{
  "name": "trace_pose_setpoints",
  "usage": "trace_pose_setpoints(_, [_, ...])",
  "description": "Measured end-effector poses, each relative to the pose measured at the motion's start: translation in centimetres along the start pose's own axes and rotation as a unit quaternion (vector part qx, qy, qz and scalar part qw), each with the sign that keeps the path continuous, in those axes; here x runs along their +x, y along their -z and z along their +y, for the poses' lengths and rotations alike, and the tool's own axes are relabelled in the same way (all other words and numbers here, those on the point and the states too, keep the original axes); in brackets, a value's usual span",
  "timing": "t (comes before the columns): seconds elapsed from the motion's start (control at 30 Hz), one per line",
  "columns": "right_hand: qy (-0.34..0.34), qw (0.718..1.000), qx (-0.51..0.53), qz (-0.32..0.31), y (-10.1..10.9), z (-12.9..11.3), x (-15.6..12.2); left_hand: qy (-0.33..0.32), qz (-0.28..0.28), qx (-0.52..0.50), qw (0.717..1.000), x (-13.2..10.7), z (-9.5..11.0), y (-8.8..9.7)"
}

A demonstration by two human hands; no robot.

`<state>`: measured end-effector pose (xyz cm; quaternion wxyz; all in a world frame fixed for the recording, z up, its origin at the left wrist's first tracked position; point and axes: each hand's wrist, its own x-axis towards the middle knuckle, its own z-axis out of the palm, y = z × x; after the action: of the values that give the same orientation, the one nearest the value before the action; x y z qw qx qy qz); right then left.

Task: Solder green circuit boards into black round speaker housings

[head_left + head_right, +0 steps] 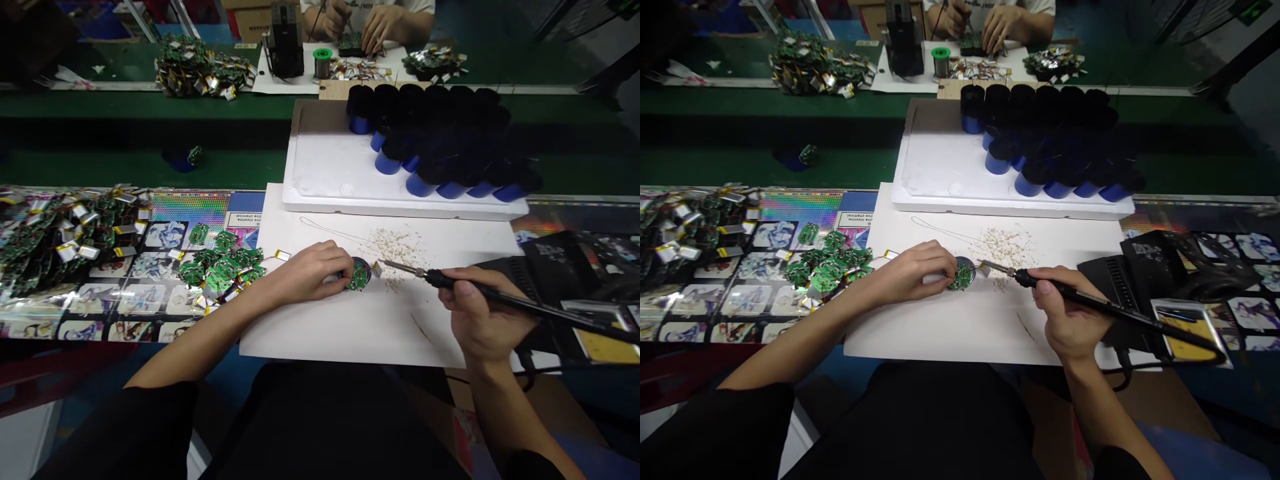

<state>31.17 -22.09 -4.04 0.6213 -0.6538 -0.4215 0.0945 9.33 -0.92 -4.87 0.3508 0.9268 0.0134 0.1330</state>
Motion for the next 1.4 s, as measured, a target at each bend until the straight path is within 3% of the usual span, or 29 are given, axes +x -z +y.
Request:
trace_pose_setpoints(0.1, [-0.005,0.999,0.038,0.004,-0.5,-0.3,0.2,0.004,-0.003,-0.018,1.000,0.0,0.1,0.1])
trace_pose_setpoints(0.27, [0.029,0.995,0.010,-0.094,-0.6,0.0,0.6,0.010,-0.009,-0.043,0.999,0.0,0.2,0.3])
trace_pose_setpoints(0.43, [0.059,0.987,-0.014,-0.151,-0.7,-0.1,0.9,0.007,-0.007,-0.046,0.999,0.1,0.2,0.2])
trace_pose_setpoints(1.4, [0.047,0.982,0.025,-0.179,-1.3,0.4,0.9,0.018,-0.009,-0.037,0.999,0.1,0.1,0.0])
